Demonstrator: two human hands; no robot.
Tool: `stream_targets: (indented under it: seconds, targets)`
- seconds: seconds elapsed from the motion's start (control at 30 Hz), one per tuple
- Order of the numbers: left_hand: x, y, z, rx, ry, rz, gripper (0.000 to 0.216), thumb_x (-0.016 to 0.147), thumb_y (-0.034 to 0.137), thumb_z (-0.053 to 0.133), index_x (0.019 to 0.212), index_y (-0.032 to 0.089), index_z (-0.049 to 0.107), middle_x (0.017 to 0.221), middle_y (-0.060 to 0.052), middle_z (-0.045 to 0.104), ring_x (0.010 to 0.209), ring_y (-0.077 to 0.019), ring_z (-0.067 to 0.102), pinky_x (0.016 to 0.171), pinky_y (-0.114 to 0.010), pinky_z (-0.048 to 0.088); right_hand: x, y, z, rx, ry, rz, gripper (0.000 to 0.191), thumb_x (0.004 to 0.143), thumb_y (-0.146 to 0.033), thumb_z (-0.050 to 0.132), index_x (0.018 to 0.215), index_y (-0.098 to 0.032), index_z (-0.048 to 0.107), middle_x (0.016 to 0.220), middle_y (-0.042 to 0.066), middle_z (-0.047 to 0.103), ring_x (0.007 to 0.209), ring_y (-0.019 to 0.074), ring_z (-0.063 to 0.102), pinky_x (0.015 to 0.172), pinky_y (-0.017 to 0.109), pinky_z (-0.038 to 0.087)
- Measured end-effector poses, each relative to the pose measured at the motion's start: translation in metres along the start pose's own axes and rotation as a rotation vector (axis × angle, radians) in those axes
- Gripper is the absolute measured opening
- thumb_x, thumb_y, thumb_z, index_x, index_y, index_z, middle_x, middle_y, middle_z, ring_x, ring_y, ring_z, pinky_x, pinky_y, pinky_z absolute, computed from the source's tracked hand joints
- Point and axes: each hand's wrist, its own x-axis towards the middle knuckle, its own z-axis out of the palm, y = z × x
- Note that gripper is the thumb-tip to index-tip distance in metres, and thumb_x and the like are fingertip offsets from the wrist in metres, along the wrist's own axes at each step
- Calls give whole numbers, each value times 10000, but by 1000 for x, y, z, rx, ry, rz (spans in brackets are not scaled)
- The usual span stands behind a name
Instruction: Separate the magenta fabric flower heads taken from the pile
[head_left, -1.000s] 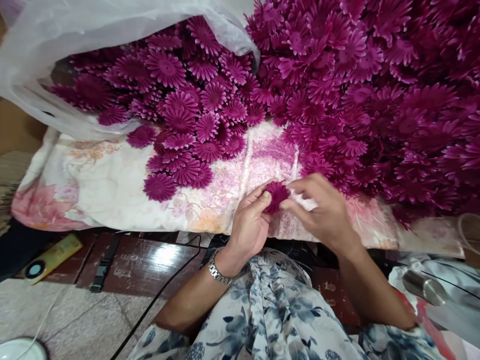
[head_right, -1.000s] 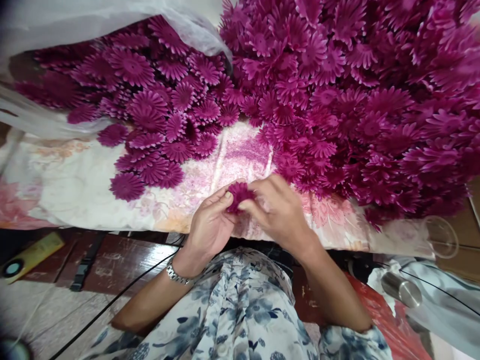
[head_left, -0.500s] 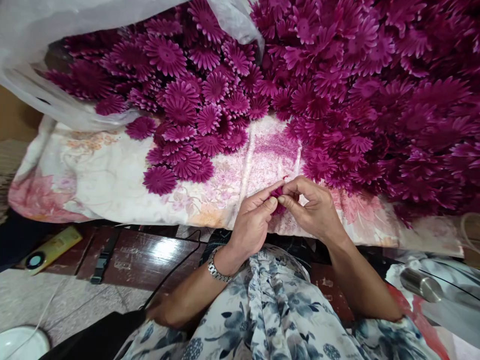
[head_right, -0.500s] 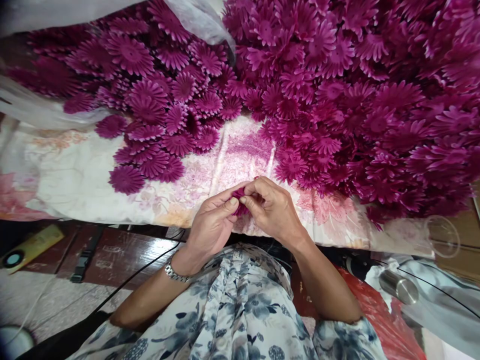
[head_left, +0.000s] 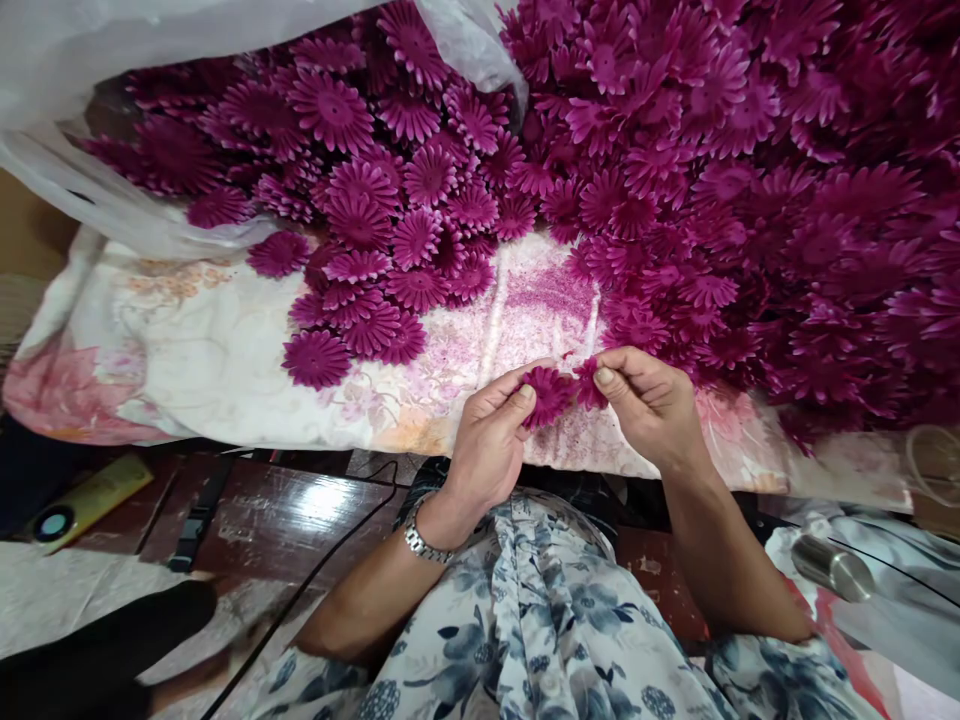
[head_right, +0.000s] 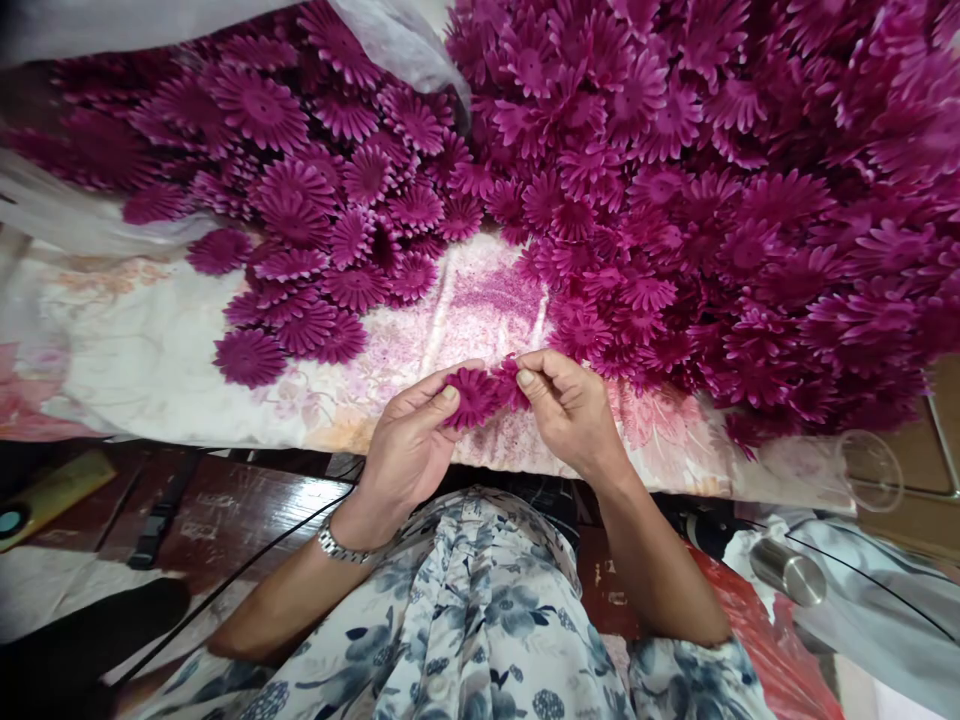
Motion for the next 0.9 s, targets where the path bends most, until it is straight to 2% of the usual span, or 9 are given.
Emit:
stream_targets:
  seconds: [0.07,0.23,0.37,0.43,0.53,0.63,0.7,0.8,0.9]
  targets:
    - [0,0,-1,-13,11,-9,238,673,231,727,898,153,726,871,-65,735,824,-190,675,837,-348,519,2,3,-8,-14,50,-4,129,853,-258,533,856,-172,629,605,-29,550,502,81,480,473,207,398]
    - [1,2,-3,-41,10,-26,255,683,224,712,920,131,701,860,-80,729,821,-218,689,806,-390,546,11,12,-32,-304,260,-69,142,833,-243,573,915,-176,668,803,36,656,722,140,601,654,268,482]
    - [2,3,-2,-51,-19,-50,227,705,211,696,917,129,693,880,-88,735,839,-204,691,805,-355,550,11,17,-34,-28,207,83,184,843,-294,575,974,-190,652,719,-1,631,555,93,540,510,226,435]
    - [2,3,0,-59,-29,-65,212,707,199,692,908,133,693,876,-83,736,828,-190,691,794,-328,551,11,18,-32,-20,181,78,198,854,-305,558,991,-192,646,698,-7,620,536,91,522,496,229,424]
    - [2,4,3,-79,-24,-85,197,692,186,697,882,133,700,830,-63,733,785,-165,686,776,-296,549,14,16,-35,-364,288,-85,203,860,-277,541,996,-180,657,835,51,651,738,164,590,678,328,475]
    - [3,2,5,-88,-4,-123,208,684,185,695,886,133,703,843,-64,732,799,-167,681,771,-294,543,16,10,-35,-662,416,-256,200,842,-252,568,1004,-171,653,998,110,638,964,251,571,852,429,425]
    - [4,0,6,-77,8,-133,218,685,185,694,897,134,707,881,-67,729,820,-159,672,766,-271,531,13,3,-25,-588,304,-332,162,835,-249,595,975,-179,637,913,86,646,882,220,580,785,380,445]
    - [5,-3,5,-45,-21,-91,169,699,197,696,854,135,720,861,-53,723,777,-118,647,738,-213,502,7,-5,-1,-345,2,-404,96,825,-255,626,883,-185,594,756,31,625,710,155,552,655,300,445]
    - [3,-3,4,-19,-83,-85,166,702,209,699,849,142,734,836,-53,723,769,-117,639,742,-208,486,5,-5,18,-233,-82,-374,85,823,-226,627,820,-183,553,719,18,599,682,141,533,646,289,439]
